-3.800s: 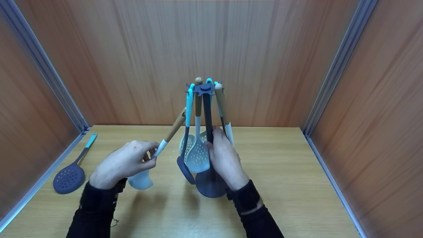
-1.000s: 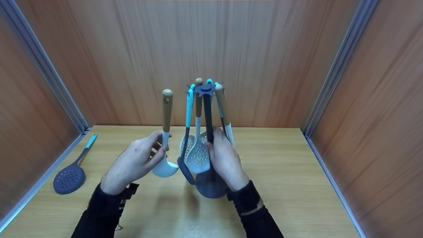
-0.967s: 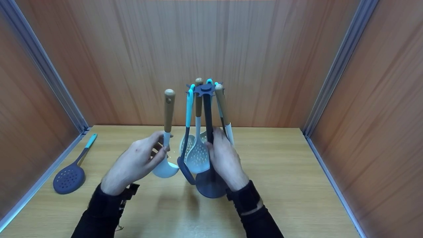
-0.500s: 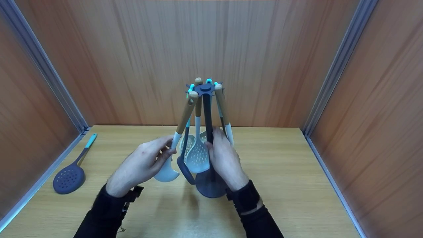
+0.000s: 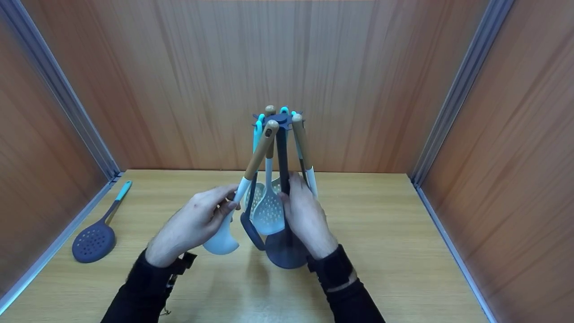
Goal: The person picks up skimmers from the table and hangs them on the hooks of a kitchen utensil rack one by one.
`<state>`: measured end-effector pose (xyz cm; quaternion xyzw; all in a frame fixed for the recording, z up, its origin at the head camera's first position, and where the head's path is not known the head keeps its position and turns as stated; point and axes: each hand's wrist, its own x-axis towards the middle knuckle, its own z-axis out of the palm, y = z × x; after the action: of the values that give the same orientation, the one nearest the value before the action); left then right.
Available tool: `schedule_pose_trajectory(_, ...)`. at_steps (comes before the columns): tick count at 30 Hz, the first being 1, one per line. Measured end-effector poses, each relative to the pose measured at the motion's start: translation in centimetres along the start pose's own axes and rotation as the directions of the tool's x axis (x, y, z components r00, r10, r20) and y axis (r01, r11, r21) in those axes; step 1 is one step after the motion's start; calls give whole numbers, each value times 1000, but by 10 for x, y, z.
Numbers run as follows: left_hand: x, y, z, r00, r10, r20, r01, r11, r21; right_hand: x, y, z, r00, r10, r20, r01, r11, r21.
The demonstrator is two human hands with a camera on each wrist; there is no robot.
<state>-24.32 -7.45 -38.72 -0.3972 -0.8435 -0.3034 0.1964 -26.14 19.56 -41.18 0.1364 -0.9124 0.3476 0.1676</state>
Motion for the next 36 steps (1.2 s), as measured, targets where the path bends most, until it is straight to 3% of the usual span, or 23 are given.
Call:
schedule_pose_trajectory(8, 0, 0, 1, 999, -22, 39, 24, 998, -56, 1, 0, 1, 1000, 1, 5, -1, 1000, -7)
schedule_pose_trajectory(16, 2, -3, 4, 992, -89, 85, 95, 993, -71, 1, -2, 2, 1000, 20, 21, -20, 1000, -4)
schedule_pose_trajectory(22, 2, -2, 7, 984, -109, 138, 126, 985, -120, -1, -2, 3, 1000, -18, -4, 18, 1000, -14)
schedule_pose_trajectory(30, 0, -1, 7, 964, -154, 216, 183, 976, -120, -2, -2, 3, 1000, -18, -2, 18, 1000, -5)
schedule_pose_trajectory(36, 0, 0, 8, 948, -150, 280, 186, 977, -105, -2, -3, 2, 1000, -2, 5, 2, 1000, 2)
